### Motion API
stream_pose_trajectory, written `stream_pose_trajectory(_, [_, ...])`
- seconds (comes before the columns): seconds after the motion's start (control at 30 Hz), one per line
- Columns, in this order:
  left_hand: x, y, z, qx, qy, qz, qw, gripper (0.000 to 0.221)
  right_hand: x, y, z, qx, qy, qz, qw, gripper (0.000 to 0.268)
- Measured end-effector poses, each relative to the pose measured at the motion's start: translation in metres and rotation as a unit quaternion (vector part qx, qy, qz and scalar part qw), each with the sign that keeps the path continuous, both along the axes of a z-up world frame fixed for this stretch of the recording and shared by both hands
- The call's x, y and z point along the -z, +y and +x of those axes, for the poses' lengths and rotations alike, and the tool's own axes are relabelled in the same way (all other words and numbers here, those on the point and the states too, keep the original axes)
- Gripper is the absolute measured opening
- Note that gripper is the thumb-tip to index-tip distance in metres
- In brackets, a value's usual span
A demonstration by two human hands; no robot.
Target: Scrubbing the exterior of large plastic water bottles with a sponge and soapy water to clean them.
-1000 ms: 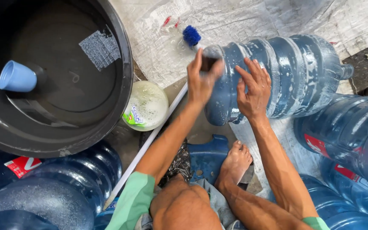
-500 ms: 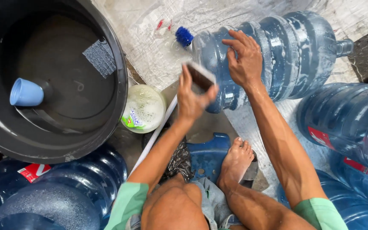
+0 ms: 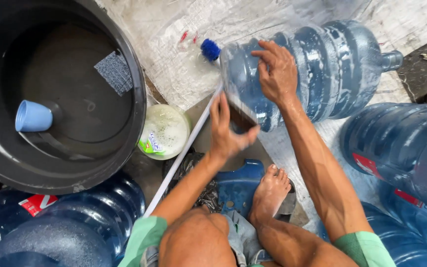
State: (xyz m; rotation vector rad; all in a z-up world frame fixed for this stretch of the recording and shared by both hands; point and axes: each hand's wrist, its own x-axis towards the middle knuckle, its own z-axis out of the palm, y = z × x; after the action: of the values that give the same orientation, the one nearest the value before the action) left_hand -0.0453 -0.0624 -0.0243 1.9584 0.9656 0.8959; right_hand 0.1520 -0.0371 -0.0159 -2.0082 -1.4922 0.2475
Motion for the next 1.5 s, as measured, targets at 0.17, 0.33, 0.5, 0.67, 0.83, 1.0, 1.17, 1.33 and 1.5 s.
stream_pose_trajectory(0.17, [0.01,-0.001,-0.009,0.039,0.019,0.05,0.998,0.106,-0.001,-0.002,-0.003,0.01,0.018,-0.028,0.999,0.026])
stream_pose_trajectory(0.33, [-0.006,0.095,0.042,-0.018,0.045,-0.182,0.982,0.103,-0.013,-0.006,-0.008,0.004,0.028,-0.016,0.999,0.027])
stream_pose_trajectory(0.5, [-0.012,0.014,0.015,0.063,0.032,0.011,0.997,0.105,-0.007,-0.013,-0.01,0.013,0.013,-0.009,1.0,0.028])
stream_pose_trajectory(0.67, [-0.005,0.043,0.016,0.1,0.034,0.085,0.991,0.103,-0.01,-0.008,-0.01,0.026,0.031,0.006,0.999,0.034])
stream_pose_trajectory(0.83, [0.003,0.129,0.043,0.175,0.067,-0.147,0.971,0.097,-0.006,-0.021,-0.013,0.014,0.033,0.033,0.999,0.039])
stream_pose_trajectory(1.0, [0.004,0.087,0.026,0.33,0.006,0.037,0.943,0.102,-0.009,-0.023,-0.013,0.014,0.055,0.035,0.998,0.045])
stream_pose_trajectory(1.17, [0.026,0.143,0.047,0.141,0.045,-0.183,0.972,0.095,-0.01,-0.016,-0.011,0.013,0.044,0.044,0.998,0.036])
stream_pose_trajectory(1.33, [0.002,0.081,0.015,0.26,-0.004,0.091,0.961,0.094,-0.01,-0.01,-0.006,0.003,0.049,0.03,0.998,0.041])
stream_pose_trajectory(1.5, [0.021,0.063,-0.005,0.317,0.026,0.226,0.921,0.09,-0.005,-0.006,-0.002,-0.003,0.042,0.017,0.999,0.039])
